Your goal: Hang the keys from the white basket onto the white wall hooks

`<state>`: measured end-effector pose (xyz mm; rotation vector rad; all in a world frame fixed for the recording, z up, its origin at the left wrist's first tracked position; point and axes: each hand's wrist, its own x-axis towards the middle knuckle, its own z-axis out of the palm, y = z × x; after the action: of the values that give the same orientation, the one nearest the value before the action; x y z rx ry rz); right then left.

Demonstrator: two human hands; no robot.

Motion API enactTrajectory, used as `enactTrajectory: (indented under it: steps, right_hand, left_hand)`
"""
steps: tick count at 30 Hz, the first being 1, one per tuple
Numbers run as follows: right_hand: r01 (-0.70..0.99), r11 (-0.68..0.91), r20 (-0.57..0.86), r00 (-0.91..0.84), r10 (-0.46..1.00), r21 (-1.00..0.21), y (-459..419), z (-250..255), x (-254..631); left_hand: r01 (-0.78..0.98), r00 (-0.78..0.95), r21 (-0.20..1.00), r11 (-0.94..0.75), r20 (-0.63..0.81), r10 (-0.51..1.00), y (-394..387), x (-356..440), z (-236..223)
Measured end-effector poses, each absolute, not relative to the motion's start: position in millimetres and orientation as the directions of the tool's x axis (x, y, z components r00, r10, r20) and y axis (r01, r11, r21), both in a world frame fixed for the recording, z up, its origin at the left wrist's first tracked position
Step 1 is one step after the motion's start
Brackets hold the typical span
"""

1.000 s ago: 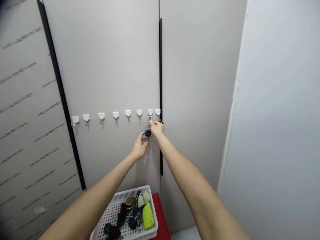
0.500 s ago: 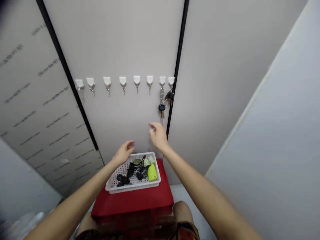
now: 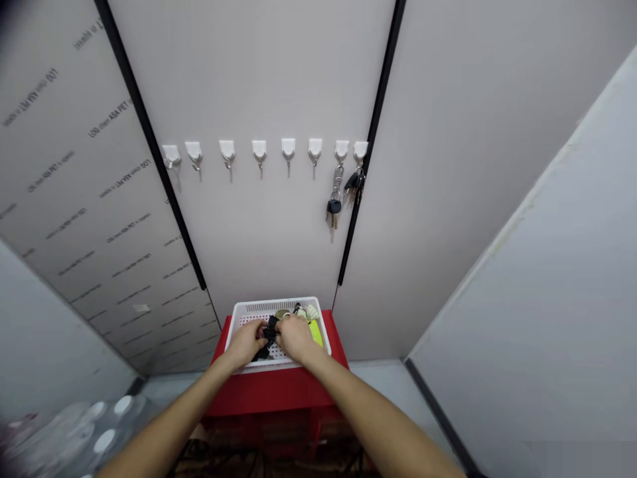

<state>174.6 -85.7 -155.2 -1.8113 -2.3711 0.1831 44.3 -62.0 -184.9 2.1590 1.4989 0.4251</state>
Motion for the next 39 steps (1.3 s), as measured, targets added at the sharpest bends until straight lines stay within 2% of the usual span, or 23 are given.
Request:
enactTrajectory:
  steps: [3, 11, 14, 17, 20, 22, 24, 27, 29, 31, 35, 39]
  right_hand:
    - [0.967, 0.235, 0.019, -0.234, 0.972, -0.098, -89.0, -161.1, 172.1]
    - [0.972, 0.228, -0.036, -0.230, 0.972, -0.060, -90.7, -160.4, 167.9]
    - [0.974, 0.223, -0.082, -0.225, 0.971, -0.027, -90.4, -155.9, 165.0]
    - [0.971, 0.239, -0.105, -0.240, 0.965, -0.027, -91.2, -153.4, 164.5]
    - [0.973, 0.223, -0.095, -0.228, 0.969, -0.065, -93.7, -153.1, 168.6]
    - [0.970, 0.203, -0.099, -0.217, 0.971, -0.135, -94.4, -152.6, 173.8]
    - [0.949, 0.183, -0.083, -0.211, 0.974, -0.257, -92.8, -150.7, 179.9]
    - [0.866, 0.211, 0.065, -0.204, 0.977, -0.454, -86.0, -144.7, 187.7]
    - [0.803, 0.255, 0.185, -0.182, 0.966, -0.539, -80.5, -139.4, 190.0]
    - [0.744, 0.282, 0.236, -0.170, 0.957, -0.606, -76.7, -134.7, 189.9]
    - [0.607, 0.287, 0.225, -0.178, 0.958, -0.741, -74.3, -130.0, 187.4]
    - [0.461, 0.202, 0.189, -0.075, 0.979, -0.864, -68.9, -123.5, 190.1]
  left_hand:
    - [0.802, 0.357, 0.527, -0.280, -0.047, 0.933, -61.1, 44.0, -185.8]
    - [0.789, 0.344, 0.553, -0.270, -0.033, 0.938, -61.2, 44.0, -185.0]
    - [0.816, 0.292, 0.518, -0.257, 0.014, 0.956, -61.2, 45.0, -184.1]
    - [0.841, 0.230, 0.495, -0.219, 0.040, 0.972, -60.1, 46.7, -185.9]
    - [0.817, 0.213, 0.556, -0.153, -0.045, 0.976, -57.3, 48.1, -188.1]
    - [0.802, 0.203, 0.585, -0.124, -0.072, 0.976, -54.5, 48.1, -187.2]
    - [0.771, 0.212, 0.625, -0.125, -0.066, 0.975, -51.1, 47.3, -182.7]
    - [0.658, 0.272, 0.734, -0.166, -0.027, 0.962, -45.7, 45.9, -168.7]
    - [0.580, 0.329, 0.786, -0.216, 0.017, 0.944, -42.7, 45.8, -156.6]
    - [0.541, 0.367, 0.799, -0.261, 0.055, 0.929, -40.7, 46.7, -144.3]
    - [0.489, 0.399, 0.828, -0.275, 0.068, 0.914, -38.8, 51.1, -124.1]
    - [0.390, 0.407, 0.880, -0.271, 0.100, 0.908, -36.5, 59.5, -107.0]
